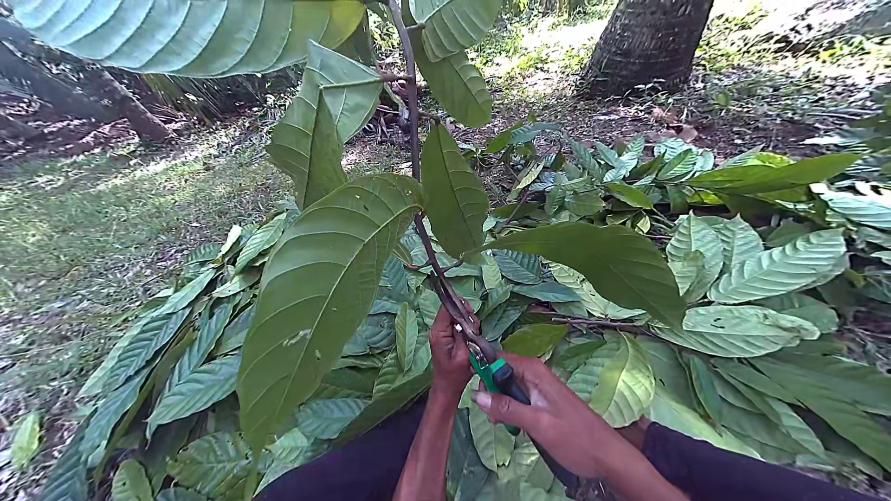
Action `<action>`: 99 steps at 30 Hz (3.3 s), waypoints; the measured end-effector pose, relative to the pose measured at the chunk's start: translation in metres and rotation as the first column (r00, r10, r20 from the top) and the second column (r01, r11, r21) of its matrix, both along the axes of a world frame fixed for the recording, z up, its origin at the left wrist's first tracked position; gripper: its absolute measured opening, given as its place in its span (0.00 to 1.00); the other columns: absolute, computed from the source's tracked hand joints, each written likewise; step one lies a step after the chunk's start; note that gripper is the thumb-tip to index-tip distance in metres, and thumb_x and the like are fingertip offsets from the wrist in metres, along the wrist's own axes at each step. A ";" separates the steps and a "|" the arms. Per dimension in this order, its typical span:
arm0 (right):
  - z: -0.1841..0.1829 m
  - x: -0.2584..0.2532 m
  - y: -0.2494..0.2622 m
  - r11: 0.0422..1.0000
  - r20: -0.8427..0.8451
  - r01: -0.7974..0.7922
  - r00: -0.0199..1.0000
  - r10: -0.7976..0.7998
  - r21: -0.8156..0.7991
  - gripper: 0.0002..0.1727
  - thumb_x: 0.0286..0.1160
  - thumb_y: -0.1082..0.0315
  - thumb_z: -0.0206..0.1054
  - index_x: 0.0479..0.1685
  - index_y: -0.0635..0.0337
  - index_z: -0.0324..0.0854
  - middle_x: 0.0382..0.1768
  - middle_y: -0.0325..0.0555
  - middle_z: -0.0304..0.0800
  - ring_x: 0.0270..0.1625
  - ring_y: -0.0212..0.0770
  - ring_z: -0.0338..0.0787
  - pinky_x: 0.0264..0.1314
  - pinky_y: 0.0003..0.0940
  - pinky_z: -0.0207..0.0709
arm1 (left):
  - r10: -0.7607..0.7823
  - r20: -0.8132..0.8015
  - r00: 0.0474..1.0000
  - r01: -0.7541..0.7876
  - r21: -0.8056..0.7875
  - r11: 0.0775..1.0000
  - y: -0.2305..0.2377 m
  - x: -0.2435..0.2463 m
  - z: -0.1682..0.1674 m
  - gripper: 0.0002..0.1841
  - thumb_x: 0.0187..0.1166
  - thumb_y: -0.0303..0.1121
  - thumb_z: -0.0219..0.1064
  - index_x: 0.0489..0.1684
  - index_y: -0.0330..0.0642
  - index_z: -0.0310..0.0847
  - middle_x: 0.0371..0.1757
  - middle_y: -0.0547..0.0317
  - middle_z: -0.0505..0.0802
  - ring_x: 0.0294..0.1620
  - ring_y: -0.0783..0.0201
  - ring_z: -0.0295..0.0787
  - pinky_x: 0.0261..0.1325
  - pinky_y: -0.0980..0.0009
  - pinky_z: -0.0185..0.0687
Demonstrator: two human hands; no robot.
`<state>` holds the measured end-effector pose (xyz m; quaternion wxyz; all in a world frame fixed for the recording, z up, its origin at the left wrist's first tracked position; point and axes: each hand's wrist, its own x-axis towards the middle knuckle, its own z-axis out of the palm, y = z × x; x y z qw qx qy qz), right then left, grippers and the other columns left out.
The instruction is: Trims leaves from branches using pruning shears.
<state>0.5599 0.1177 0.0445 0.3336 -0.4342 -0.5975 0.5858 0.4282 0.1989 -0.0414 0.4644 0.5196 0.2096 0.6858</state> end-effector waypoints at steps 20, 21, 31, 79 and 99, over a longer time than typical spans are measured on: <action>0.016 -0.015 0.007 0.994 -0.075 0.058 0.996 -0.052 0.093 0.13 0.76 0.53 0.68 0.39 0.53 0.84 0.20 0.29 0.83 0.19 0.26 0.83 0.24 0.23 0.80 | 0.006 0.110 0.994 -0.006 0.001 1.000 0.000 0.006 -0.003 0.07 0.84 0.40 0.66 0.44 0.48 0.83 0.29 0.82 0.86 0.27 0.90 0.77 0.31 0.90 0.73; 0.014 -0.015 0.005 0.992 -0.081 0.067 0.995 -0.058 0.112 0.13 0.77 0.53 0.68 0.38 0.53 0.84 0.19 0.29 0.82 0.19 0.26 0.82 0.23 0.23 0.79 | -0.010 0.122 0.992 0.010 -0.001 1.000 0.000 0.007 -0.005 0.09 0.83 0.42 0.67 0.45 0.49 0.83 0.29 0.82 0.87 0.26 0.90 0.77 0.30 0.90 0.72; -0.001 0.008 -0.004 0.992 0.032 0.127 0.991 -0.126 -0.009 0.22 0.69 0.47 0.70 0.50 0.55 0.82 0.27 0.31 0.85 0.27 0.29 0.87 0.33 0.28 0.84 | 0.032 0.080 0.996 -0.006 -0.302 0.953 0.019 -0.007 0.040 0.18 0.94 0.37 0.30 0.52 0.45 0.68 0.12 0.80 0.71 0.08 0.85 0.62 0.11 0.87 0.61; -0.023 0.003 -0.013 0.956 0.243 -0.077 0.958 0.149 -0.283 0.23 0.72 0.42 0.68 0.47 0.53 0.79 0.28 0.35 0.82 0.30 0.33 0.84 0.39 0.36 0.78 | -0.029 0.086 0.996 0.037 -0.086 0.996 -0.001 -0.030 -0.012 0.46 0.71 0.75 0.55 0.83 0.52 0.57 0.15 0.81 0.78 0.11 0.84 0.69 0.16 0.83 0.69; -0.023 -0.019 -0.024 0.986 0.334 0.132 0.938 -0.091 -0.102 0.19 0.72 0.48 0.68 0.39 0.56 0.82 0.21 0.35 0.78 0.22 0.32 0.80 0.29 0.32 0.76 | 0.005 0.008 1.000 -0.005 -0.099 0.995 -0.003 -0.029 -0.007 0.50 0.70 0.78 0.52 0.86 0.50 0.58 0.16 0.80 0.78 0.12 0.82 0.69 0.17 0.82 0.70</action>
